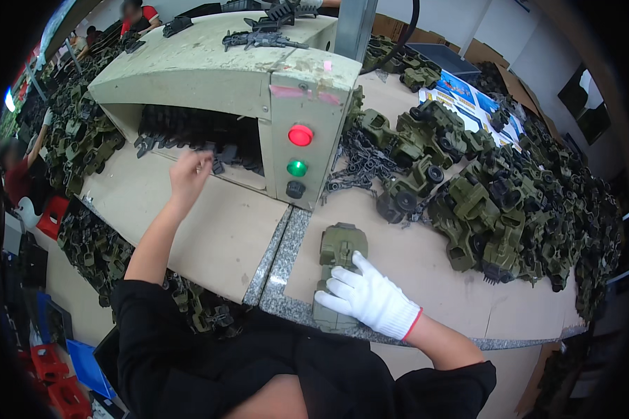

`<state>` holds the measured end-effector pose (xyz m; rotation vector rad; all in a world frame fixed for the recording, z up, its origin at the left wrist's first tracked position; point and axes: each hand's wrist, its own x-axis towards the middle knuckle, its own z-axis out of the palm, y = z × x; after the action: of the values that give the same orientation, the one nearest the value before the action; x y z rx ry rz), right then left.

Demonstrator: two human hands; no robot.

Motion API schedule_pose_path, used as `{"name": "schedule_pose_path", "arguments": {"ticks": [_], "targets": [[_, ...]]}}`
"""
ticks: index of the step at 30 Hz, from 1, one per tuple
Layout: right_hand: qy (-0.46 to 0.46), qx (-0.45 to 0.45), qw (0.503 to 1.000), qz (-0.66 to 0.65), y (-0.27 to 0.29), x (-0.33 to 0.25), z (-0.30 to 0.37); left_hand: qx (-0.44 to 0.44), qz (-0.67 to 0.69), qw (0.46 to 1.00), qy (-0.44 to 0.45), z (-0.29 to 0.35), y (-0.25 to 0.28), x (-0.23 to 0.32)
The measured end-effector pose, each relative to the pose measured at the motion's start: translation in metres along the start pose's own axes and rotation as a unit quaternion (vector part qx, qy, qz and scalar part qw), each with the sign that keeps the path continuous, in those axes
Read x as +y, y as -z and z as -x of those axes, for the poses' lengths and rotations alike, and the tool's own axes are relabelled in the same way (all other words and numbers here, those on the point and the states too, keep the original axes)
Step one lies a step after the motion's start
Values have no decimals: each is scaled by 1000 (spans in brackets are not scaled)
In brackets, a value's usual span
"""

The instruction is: The person assembles small plastic components and plastic axle parts onto toy vehicle bodies by hand.

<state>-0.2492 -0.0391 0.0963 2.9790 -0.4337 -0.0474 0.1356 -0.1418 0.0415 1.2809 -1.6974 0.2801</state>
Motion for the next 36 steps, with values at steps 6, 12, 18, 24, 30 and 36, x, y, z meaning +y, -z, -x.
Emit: {"name": "schedule_pose_path", "arguments": {"ticks": [6,12,18,24,30,36], "targets": [[17,10,998,-59,3,-3,8,-111,101,987,-55,69,7,82],[-256,333,901,-108,-8,13,6,-159,465,791,366,72,-6,155],[-479,193,730,-448,-42,22,-20,-8,642,662,387,51,-49,205],[-431,296,656,-544,-51,19,-26,-133,616,624,463,58,-59,208],[-472,195,672,-537,-48,29,-27,-141,468,797,354,64,-55,198],[-471,149,705,-508,-42,36,-36,-214,448,783,375,74,-45,193]]}}
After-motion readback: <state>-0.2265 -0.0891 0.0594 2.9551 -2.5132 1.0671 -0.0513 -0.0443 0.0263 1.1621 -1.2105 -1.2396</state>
